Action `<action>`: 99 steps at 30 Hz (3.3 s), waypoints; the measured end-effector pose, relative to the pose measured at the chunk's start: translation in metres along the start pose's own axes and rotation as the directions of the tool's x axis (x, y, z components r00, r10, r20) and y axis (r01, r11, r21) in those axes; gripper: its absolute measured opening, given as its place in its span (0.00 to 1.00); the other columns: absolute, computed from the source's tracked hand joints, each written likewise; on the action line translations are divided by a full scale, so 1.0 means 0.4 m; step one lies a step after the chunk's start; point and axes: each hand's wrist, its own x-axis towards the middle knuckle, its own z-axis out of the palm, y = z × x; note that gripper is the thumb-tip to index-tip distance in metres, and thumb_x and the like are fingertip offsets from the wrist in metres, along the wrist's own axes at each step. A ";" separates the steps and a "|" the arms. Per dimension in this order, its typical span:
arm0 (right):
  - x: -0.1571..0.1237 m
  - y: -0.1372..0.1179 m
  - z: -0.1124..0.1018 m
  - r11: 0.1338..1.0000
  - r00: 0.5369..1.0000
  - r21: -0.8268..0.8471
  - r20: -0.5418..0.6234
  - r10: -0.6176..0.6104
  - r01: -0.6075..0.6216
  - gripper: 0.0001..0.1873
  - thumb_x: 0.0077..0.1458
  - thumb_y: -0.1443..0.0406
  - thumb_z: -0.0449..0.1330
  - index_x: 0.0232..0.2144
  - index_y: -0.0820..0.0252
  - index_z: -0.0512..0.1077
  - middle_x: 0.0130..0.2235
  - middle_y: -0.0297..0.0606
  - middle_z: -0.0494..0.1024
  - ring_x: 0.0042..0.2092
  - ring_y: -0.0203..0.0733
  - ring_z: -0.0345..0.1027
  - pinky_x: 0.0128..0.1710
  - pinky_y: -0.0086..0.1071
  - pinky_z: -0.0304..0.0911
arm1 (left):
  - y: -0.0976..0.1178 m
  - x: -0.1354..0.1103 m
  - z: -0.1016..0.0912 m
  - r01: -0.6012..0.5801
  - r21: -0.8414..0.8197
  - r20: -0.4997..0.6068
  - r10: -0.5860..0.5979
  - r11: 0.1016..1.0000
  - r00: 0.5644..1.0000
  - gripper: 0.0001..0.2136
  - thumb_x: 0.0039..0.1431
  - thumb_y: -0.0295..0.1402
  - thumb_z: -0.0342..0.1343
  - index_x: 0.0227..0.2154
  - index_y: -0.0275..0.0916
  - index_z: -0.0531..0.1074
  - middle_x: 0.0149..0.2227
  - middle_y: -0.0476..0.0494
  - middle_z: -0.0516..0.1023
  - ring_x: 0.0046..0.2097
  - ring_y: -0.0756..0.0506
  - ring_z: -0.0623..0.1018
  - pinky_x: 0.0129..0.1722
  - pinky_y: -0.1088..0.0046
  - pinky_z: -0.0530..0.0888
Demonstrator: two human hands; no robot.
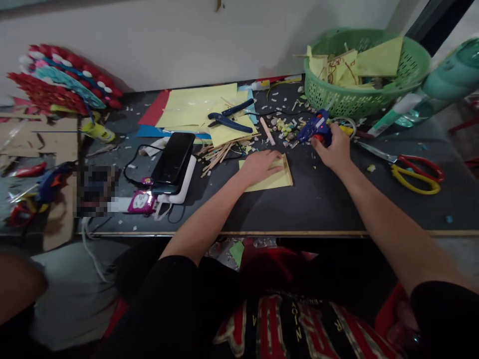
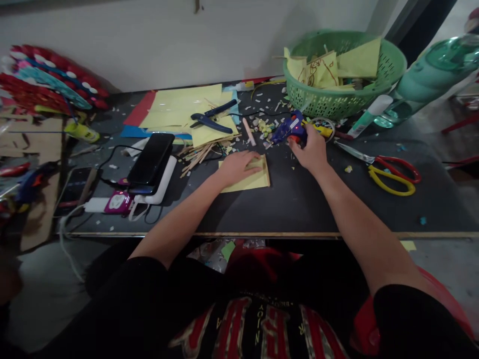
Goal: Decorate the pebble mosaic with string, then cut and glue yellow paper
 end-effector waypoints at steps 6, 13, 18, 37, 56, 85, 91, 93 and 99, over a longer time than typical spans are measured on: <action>-0.020 -0.047 0.005 0.999 0.999 0.037 -0.050 0.009 -0.007 0.27 0.56 0.54 0.55 0.53 0.62 0.59 0.43 0.51 0.74 0.44 0.52 0.73 0.44 0.44 0.68 | -0.004 -0.001 -0.012 -0.193 0.103 0.071 0.186 0.976 0.980 0.21 0.72 0.44 0.39 0.61 0.49 0.66 0.47 0.40 0.75 0.42 0.43 0.77 0.39 0.68 0.67; -0.016 -0.051 -0.012 0.986 0.975 0.036 -0.148 0.164 -0.160 0.15 0.58 0.56 0.53 0.44 0.58 0.64 0.36 0.44 0.74 0.37 0.48 0.71 0.39 0.44 0.67 | -0.031 -0.001 -0.009 -0.279 -0.008 0.036 0.279 0.960 0.960 0.19 0.71 0.46 0.43 0.56 0.47 0.70 0.44 0.42 0.76 0.43 0.45 0.76 0.40 0.71 0.66; -0.021 -0.057 -0.019 0.986 0.982 -0.082 -0.133 0.134 -0.146 0.14 0.53 0.59 0.57 0.41 0.60 0.67 0.36 0.46 0.75 0.40 0.50 0.71 0.41 0.43 0.65 | -0.037 -0.001 0.000 -0.270 -0.003 0.032 0.269 0.963 0.962 0.19 0.70 0.46 0.45 0.56 0.47 0.71 0.43 0.43 0.77 0.42 0.46 0.77 0.38 0.72 0.66; -0.014 -0.031 -0.038 0.991 0.993 -0.105 0.095 -0.070 0.080 0.17 0.51 0.61 0.57 0.44 0.58 0.70 0.43 0.50 0.76 0.49 0.59 0.71 0.48 0.50 0.67 | -0.023 -0.003 0.002 -0.274 0.057 0.036 0.272 0.960 0.962 0.18 0.70 0.43 0.47 0.56 0.46 0.74 0.41 0.44 0.84 0.44 0.45 0.81 0.38 0.71 0.69; -0.014 -0.021 -0.038 0.990 0.990 -0.087 0.095 -0.107 0.115 0.13 0.49 0.62 0.59 0.40 0.58 0.71 0.40 0.48 0.76 0.47 0.57 0.71 0.47 0.48 0.67 | -0.036 0.002 0.011 -0.219 -0.179 -0.022 0.218 0.959 0.976 0.16 0.67 0.44 0.52 0.50 0.48 0.79 0.41 0.45 0.85 0.42 0.47 0.82 0.39 0.72 0.72; -0.004 -0.022 -0.050 0.992 0.987 -0.062 0.124 -0.102 0.110 0.14 0.53 0.63 0.57 0.42 0.59 0.73 0.44 0.48 0.78 0.49 0.56 0.72 0.50 0.49 0.67 | -0.036 0.003 0.010 -0.208 -0.198 -0.025 0.207 0.958 0.978 0.16 0.67 0.45 0.52 0.49 0.47 0.79 0.41 0.46 0.85 0.43 0.47 0.82 0.39 0.72 0.71; -0.001 -0.014 -0.055 0.987 0.979 -0.024 0.135 -0.153 0.158 0.19 0.55 0.64 0.56 0.49 0.60 0.73 0.49 0.51 0.77 0.55 0.59 0.69 0.55 0.53 0.64 | -0.032 0.002 0.004 -0.209 -0.217 -0.024 0.209 0.953 0.978 0.17 0.67 0.45 0.51 0.49 0.46 0.79 0.41 0.45 0.85 0.41 0.47 0.82 0.39 0.72 0.72; -0.002 -0.013 -0.057 0.985 0.976 -0.027 0.140 -0.167 0.172 0.21 0.56 0.64 0.56 0.51 0.59 0.72 0.51 0.51 0.76 0.57 0.60 0.68 0.56 0.54 0.63 | -0.032 0.002 0.003 -0.211 -0.226 -0.024 0.211 0.951 0.977 0.17 0.67 0.45 0.51 0.48 0.46 0.80 0.41 0.45 0.85 0.41 0.47 0.82 0.38 0.73 0.72; -0.004 -0.015 -0.068 0.970 0.970 -0.122 0.150 -0.190 0.209 0.21 0.57 0.62 0.57 0.53 0.58 0.71 0.51 0.49 0.76 0.57 0.58 0.67 0.57 0.54 0.62 | -0.034 0.002 0.007 -0.230 -0.202 -0.042 0.226 0.952 0.973 0.16 0.67 0.44 0.52 0.48 0.45 0.80 0.39 0.45 0.85 0.39 0.47 0.81 0.36 0.72 0.71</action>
